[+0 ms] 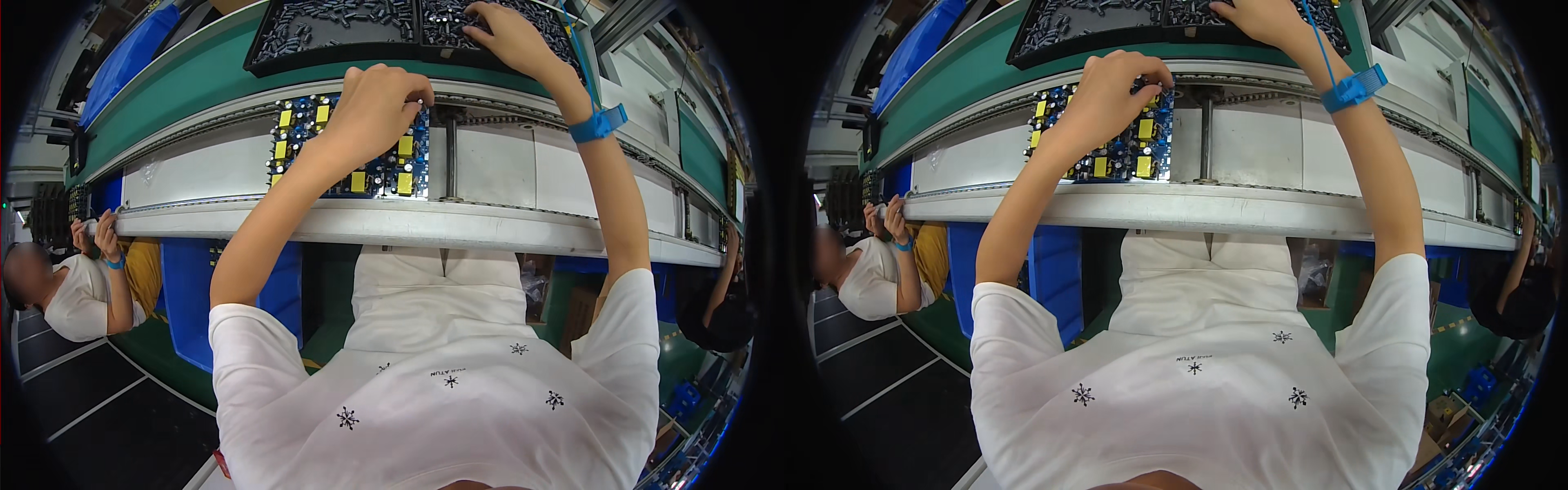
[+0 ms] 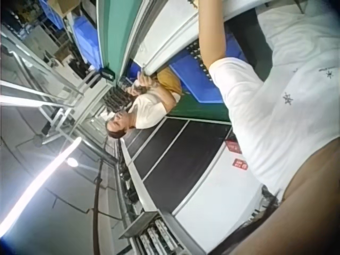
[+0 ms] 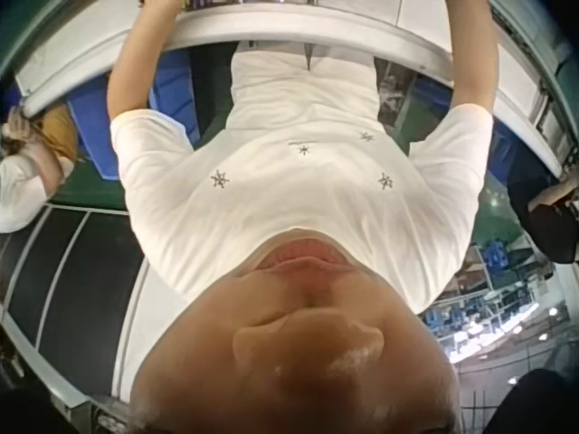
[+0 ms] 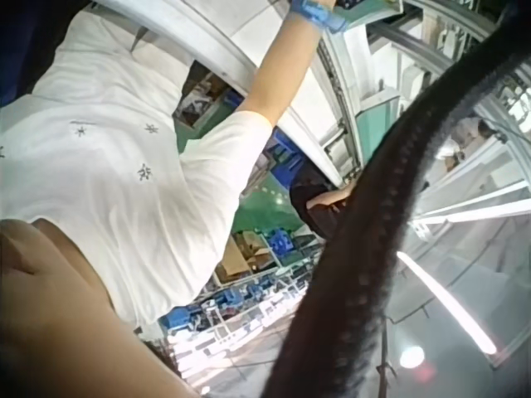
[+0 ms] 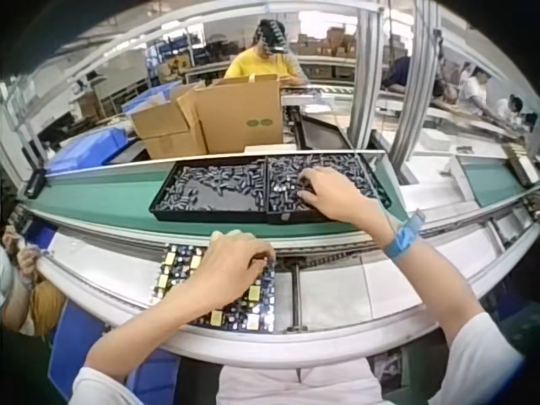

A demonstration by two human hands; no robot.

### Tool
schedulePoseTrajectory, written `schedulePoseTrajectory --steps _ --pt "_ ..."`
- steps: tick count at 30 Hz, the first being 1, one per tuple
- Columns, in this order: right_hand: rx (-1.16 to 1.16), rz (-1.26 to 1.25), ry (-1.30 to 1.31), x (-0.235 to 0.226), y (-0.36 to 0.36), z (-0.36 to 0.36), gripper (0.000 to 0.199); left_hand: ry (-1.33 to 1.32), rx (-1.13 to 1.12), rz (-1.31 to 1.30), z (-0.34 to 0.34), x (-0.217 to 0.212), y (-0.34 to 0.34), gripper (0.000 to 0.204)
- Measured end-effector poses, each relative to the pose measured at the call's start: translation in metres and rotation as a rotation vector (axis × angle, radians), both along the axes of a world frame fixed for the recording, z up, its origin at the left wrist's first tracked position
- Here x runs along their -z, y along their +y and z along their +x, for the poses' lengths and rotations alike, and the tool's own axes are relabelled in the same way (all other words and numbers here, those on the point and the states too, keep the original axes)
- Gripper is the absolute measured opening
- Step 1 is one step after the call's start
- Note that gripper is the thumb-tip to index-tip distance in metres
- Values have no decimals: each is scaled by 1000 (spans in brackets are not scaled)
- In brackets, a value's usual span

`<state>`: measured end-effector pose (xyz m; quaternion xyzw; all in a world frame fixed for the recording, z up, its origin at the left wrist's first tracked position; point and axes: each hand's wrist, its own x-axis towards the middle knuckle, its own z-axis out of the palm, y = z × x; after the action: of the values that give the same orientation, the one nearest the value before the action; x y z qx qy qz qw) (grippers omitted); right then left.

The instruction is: Assembling and inspecting electronic components on an LED panel array.

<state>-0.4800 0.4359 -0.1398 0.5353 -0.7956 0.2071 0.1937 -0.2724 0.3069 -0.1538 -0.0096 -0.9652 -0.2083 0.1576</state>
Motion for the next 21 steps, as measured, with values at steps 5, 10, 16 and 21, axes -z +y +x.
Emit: schedulePoseTrajectory --steps 5,10,16,21 --pt "-7 -10 -59 -3 0 -5 15 34 64 -161 -4 2 1 11" --pt "36 -84 -45 -5 6 -1 12 44 87 -199 -9 5 -2 11" --pt "-25 -144 -109 -6 15 -7 12 20 163 -199 -12 2 -8 9" --pt "-98 -236 -232 0 16 -11 16 4 167 -226 -12 0 -7 9"
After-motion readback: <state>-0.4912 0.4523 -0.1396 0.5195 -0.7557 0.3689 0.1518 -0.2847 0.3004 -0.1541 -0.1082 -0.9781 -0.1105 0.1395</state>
